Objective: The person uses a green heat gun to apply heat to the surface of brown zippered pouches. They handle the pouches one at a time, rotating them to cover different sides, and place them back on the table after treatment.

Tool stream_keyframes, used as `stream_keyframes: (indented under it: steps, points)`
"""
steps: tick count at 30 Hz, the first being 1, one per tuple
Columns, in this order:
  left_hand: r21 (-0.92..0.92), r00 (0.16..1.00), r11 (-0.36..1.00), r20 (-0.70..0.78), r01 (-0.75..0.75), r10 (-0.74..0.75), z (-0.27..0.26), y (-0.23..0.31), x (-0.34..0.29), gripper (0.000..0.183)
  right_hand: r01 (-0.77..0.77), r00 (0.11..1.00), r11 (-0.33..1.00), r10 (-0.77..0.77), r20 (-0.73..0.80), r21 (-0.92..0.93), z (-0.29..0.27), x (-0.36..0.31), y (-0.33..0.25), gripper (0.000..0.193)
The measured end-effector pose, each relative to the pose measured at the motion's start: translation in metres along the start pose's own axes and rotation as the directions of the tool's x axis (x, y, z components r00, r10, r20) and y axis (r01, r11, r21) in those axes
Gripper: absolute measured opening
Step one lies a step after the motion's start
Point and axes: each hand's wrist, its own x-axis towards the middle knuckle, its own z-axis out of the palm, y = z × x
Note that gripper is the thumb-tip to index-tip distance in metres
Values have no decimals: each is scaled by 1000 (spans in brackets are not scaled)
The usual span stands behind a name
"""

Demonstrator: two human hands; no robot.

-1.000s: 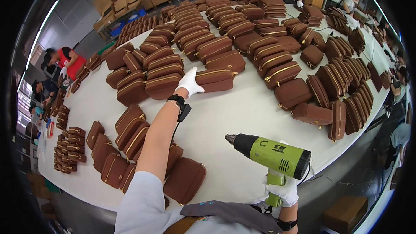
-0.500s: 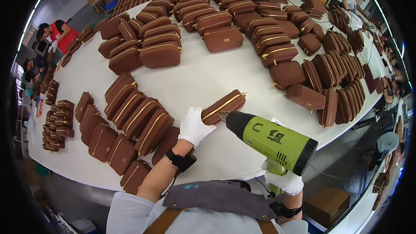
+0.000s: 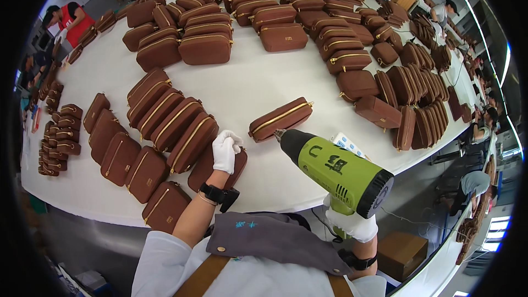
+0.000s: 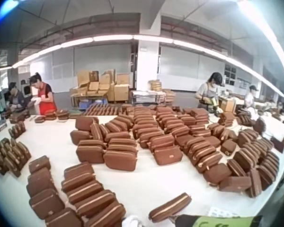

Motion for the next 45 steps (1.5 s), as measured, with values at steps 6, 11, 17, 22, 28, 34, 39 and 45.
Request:
stream_keyframes:
  steps: [6,11,17,22,28,34,39,45]
  points:
    - [216,981,973,190,-80,38,-6,-14,5,22,91,996,981,-91,7,-171,11,7,-1,50]
    - [391,972,912,231,-123,33,2,-5,-2,22,-3,999,992,8,36,-127,25,7,-16,52]
    - [423,959,889,276,-176,58,-5,-3,-9,22,-29,999,964,18,-42,-264,35,14,-28,51]
    - [509,973,844,224,-167,58,-12,-8,-3,43,64,998,967,-55,40,-248,35,14,-20,49]
    - [899,939,278,304,-339,161,24,11,17,54,116,993,944,-122,1,-310,34,16,-15,45]
    - [759,939,557,318,-336,132,54,23,36,61,26,981,997,-39,-192,-71,26,0,-12,37]
    - [599,820,560,394,-572,416,82,41,23,71,73,957,997,-72,-281,-6,3,-17,-6,39]
    - [439,729,583,408,-684,549,107,15,30,93,246,953,968,-250,-173,-49,-4,-32,15,46]
